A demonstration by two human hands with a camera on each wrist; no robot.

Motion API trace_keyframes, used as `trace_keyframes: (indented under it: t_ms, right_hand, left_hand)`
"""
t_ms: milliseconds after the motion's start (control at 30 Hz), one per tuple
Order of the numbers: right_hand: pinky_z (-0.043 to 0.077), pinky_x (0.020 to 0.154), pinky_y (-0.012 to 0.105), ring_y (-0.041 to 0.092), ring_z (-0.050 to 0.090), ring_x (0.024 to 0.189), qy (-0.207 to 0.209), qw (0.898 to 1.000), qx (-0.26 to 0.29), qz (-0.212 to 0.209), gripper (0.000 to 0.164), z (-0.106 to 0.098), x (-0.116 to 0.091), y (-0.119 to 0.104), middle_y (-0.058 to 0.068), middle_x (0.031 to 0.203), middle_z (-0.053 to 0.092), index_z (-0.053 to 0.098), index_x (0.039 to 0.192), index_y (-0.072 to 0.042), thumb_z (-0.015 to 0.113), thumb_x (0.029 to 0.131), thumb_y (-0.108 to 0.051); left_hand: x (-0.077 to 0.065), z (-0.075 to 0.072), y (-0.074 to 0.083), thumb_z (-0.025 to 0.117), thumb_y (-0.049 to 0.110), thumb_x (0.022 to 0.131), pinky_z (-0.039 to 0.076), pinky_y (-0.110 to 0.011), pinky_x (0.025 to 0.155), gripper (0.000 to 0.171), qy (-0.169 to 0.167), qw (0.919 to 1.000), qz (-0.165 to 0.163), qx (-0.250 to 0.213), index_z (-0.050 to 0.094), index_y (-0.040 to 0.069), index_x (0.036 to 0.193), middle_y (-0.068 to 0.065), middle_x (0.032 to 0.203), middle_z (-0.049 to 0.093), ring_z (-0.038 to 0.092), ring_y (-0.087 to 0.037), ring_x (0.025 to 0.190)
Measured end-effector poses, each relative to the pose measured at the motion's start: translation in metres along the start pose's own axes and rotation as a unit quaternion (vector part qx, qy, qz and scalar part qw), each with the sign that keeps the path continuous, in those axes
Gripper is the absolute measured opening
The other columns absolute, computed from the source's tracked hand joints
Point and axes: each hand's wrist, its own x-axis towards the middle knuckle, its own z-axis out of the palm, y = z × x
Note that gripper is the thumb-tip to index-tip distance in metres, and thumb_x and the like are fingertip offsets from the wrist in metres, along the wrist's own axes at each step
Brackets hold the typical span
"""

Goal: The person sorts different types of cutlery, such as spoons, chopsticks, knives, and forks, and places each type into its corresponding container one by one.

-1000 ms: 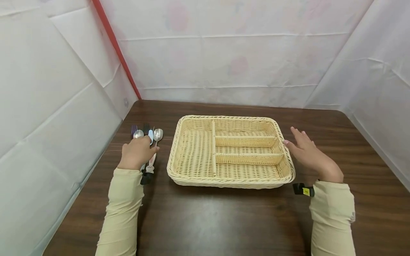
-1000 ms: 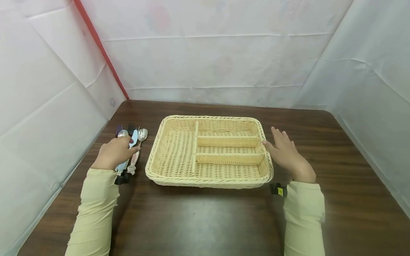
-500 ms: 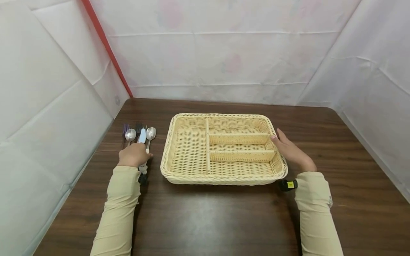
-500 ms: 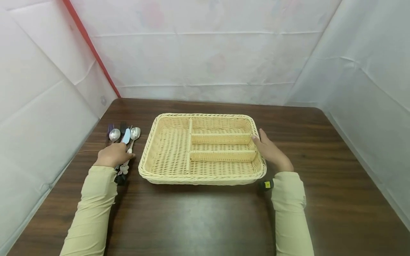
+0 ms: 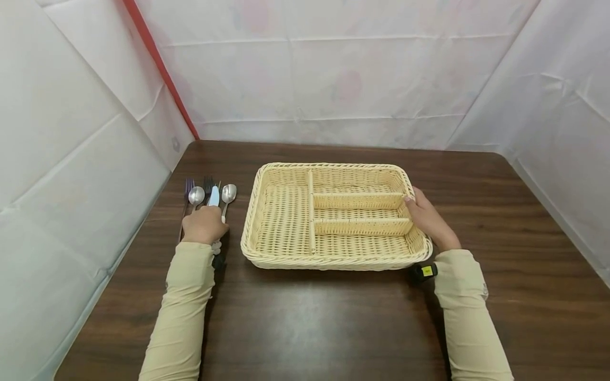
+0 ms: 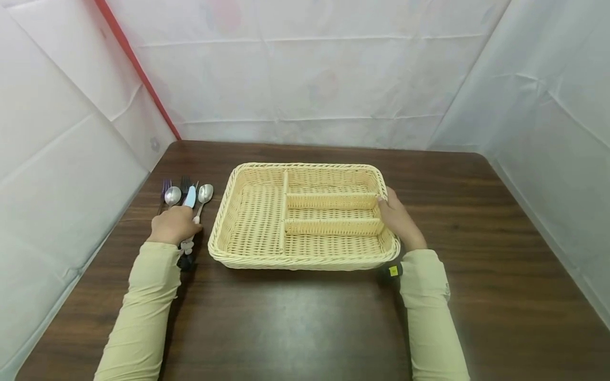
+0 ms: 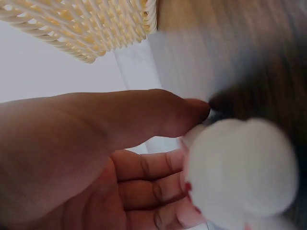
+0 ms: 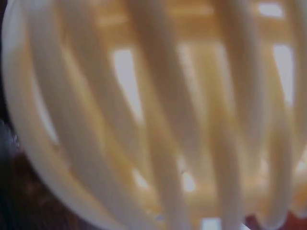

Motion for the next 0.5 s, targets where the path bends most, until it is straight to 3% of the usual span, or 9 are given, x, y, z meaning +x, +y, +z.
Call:
trace_keyframes:
  t_ms: [333,500]
  right_hand:
    - [0.009,0.111,0.055,0.039,0.006,0.141,-0.006,1.000,-0.010,0.013,0.055,0.000,-0.004,-0.014,0.027,0.154,0.003,-0.007,0.150,-0.001,0.019,0.105,-0.019]
    - [0.011,0.111,0.054,0.037,0.008,0.141,-0.002,1.000,-0.015,0.013,0.056,-0.001,0.001,-0.003,0.025,0.154,0.005,-0.007,0.151,-0.005,0.019,0.105,-0.024]
  left_hand:
    - [-0.002,-0.002,0.001,0.057,0.009,0.081,0.047,-0.050,0.055,0.016,0.023,0.9989,0.027,-0.030,0.059,-0.006,0.077,-0.025,0.078,0.059,0.058,-0.036,0.065]
    - [-0.010,-0.016,0.005,0.056,0.011,0.083,0.047,-0.053,0.054,0.017,0.050,0.9977,0.032,-0.032,0.057,-0.005,0.076,-0.021,0.072,0.058,0.059,-0.039,0.065]
